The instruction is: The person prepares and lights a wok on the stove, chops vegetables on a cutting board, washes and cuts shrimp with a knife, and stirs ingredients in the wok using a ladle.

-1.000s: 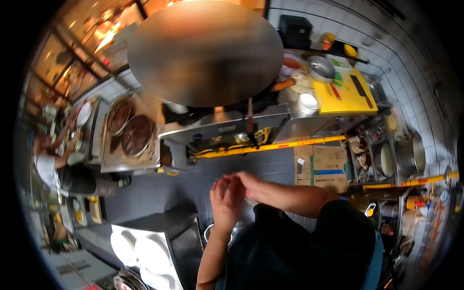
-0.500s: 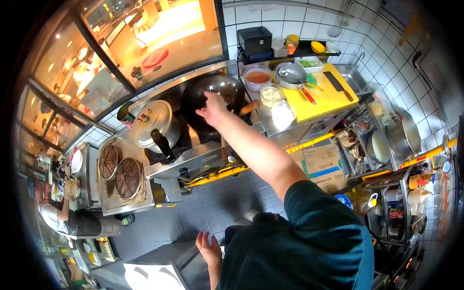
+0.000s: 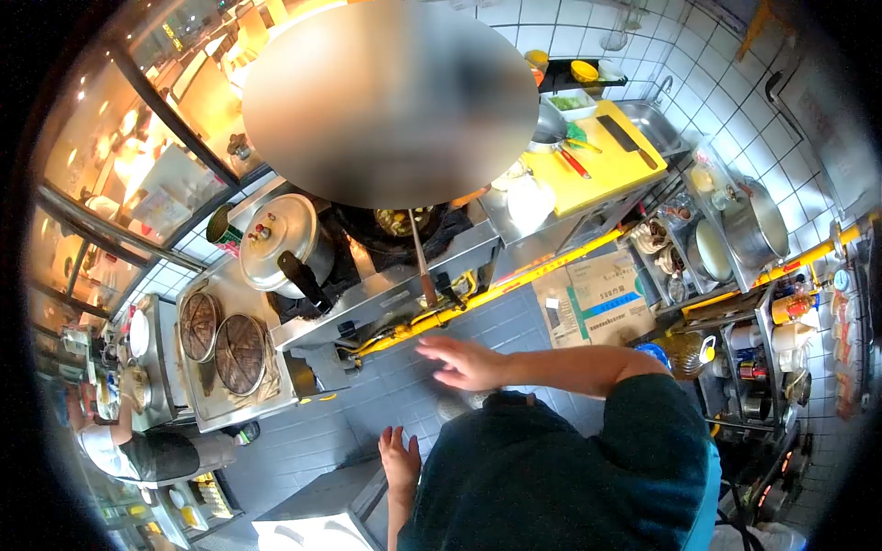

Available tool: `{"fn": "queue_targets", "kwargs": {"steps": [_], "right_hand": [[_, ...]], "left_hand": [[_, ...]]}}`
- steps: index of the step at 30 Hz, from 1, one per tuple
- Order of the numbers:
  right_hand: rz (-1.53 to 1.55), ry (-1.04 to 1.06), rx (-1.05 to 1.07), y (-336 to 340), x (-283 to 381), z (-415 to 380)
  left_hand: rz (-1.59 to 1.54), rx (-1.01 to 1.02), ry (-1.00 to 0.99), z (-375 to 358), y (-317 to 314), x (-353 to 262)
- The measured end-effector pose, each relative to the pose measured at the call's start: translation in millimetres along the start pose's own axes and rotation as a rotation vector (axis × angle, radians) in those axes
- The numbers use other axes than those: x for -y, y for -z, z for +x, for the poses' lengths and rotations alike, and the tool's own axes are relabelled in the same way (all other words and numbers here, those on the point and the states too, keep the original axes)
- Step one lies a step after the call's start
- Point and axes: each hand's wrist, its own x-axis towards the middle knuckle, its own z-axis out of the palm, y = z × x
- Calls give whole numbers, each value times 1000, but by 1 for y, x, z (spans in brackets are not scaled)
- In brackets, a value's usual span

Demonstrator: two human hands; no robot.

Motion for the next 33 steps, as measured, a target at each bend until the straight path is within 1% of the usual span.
{"fn": "queue_targets", "kwargs": {"steps": [2,4,6,9,12,14,15,16,17,18,19,20,21,23,24,26,27,28,30,33], "right_hand": [[-215,-136,198,-14,-37,-34],[-231,-339,420,-27,-76,-69],[-123,-578,496,-31,-90,-103],[218,-870,513,-24,-99,-146],[-232,-943,681,-25,-152,-197],[-335,-1020,466,12,-131,-193],[-343,-942,186,10,-171,-207],[-337,-889,-87,12,-205,-212],[-277,-928,-146,42,-204,-198],[-276,-877,-351,55,-222,-194],[-272,-810,-498,78,-228,-181],[1,-888,-635,103,-234,-170],[284,-957,-760,135,-227,-152],[292,-867,-929,180,-256,-130],[96,-593,-961,188,-314,-126],[287,-524,-1035,224,-325,-107],[679,-730,-1065,255,-274,-86],[502,-659,-1014,253,-316,-77],[497,-828,-1025,274,-314,-65],[-84,-845,-971,291,-301,-64]], "left_hand": [[-4,22,-42,17,6,0],[7,50,-79,29,-1,9],[-46,101,-136,38,-8,17],[-71,148,-194,60,-13,2],[-96,168,-228,86,-10,-26],[-94,155,-292,105,-11,-47],[-94,149,-323,113,-13,-58],[-172,211,-267,119,-16,-70],[-249,269,-209,127,-20,-84],[-327,323,-147,134,-27,-100],[-350,345,-160,141,-36,-116],[-373,367,-168,149,-48,-132],[-395,390,-173,157,-62,-150],[-352,385,-214,172,-98,-181],[-326,387,-235,179,-111,-198],[-323,429,-215,193,-131,-239],[-317,457,-211,198,-138,-256],[-304,443,-216,202,-143,-269],[-291,435,-249,211,-162,-297],[-224,452,-213,215,-160,-342]]}}
